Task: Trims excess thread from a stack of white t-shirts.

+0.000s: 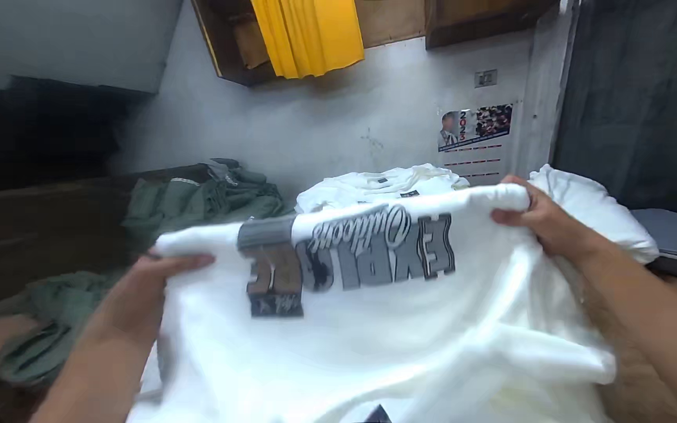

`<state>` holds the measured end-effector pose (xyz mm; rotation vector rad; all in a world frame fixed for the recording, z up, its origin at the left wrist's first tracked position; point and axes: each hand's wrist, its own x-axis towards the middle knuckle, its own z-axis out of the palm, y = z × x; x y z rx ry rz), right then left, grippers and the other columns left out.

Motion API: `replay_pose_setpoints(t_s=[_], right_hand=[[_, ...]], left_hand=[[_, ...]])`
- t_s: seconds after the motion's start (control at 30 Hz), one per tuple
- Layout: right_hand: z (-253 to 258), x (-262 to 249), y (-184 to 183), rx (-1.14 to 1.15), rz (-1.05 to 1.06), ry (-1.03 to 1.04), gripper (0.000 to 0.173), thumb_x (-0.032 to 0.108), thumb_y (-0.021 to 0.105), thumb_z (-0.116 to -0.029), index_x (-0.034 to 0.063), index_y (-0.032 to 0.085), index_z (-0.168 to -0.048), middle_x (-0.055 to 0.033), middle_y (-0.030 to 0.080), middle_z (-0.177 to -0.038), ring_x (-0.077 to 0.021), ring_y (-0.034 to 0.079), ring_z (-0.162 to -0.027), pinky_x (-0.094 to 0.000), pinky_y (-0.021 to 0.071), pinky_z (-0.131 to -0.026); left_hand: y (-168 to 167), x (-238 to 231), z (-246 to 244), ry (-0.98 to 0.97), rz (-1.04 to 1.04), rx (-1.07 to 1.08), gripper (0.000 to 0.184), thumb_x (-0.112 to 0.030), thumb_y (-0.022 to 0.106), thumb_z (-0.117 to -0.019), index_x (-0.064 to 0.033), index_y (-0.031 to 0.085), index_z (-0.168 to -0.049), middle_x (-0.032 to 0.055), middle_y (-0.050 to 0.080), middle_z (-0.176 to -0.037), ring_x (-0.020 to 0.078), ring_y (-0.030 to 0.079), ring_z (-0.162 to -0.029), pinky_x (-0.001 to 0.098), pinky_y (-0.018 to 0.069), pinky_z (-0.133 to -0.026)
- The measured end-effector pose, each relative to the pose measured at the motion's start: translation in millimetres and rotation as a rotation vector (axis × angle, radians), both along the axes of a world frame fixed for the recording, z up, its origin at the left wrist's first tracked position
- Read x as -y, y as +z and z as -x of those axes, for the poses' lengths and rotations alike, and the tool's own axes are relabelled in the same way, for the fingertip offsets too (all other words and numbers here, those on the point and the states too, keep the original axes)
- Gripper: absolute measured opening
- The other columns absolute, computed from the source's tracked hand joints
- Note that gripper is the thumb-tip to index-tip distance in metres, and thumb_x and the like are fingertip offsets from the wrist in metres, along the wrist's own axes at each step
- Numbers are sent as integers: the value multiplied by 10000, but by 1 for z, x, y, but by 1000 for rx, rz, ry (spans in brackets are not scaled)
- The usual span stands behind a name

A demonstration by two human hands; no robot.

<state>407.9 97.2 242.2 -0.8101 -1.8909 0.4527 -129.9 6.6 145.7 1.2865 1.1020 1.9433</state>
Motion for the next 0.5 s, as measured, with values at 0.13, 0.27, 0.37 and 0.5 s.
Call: replay_pose_setpoints(t_s=[0.13, 0.27, 0.37, 0.5], right_hand=[[18, 26, 70, 99, -53, -393, 521, 88, 825, -849, -42, 522, -1252, -223, 646, -1057, -290, 660, -922, -524, 552, -836], [95, 99, 76, -114, -112, -482, 799, 61, 907, -718, 40, 429, -1359, -195, 637, -1135, -301, 678, -983, -521, 585, -815], [153, 138, 15, -166, -211, -356, 787, 183, 872, -815, 122, 368, -1415, -130, 649, -1021, -246, 688, -818, -435, 589, -636], [171, 119, -84, -166, -275, -588, 916, 447, 886, -735, 97, 478, -1477, -198, 619, -1249, -345, 673, -995, -555, 584, -776]], left_hand=[[77, 4, -25, -56, 83, -30, 282, -147, 736, -894, -70, 678, -1159, 77, 746, -946, 151, 726, -788, 371, 624, -666], [110, 19, -119, 165, -27, 37, 504, -105, 866, -733, -77, 628, -1176, 82, 739, -942, 189, 729, -779, 412, 627, -656], [63, -35, -180, -269, -695, -18, 441, -127, 788, -899, 75, 530, -1195, 174, 716, -924, 201, 741, -729, 351, 635, -542], [59, 9, -238, -572, 226, 115, 461, -615, 495, -1002, -185, 645, -933, -75, 529, -648, 15, 511, -544, 197, 488, -536]])
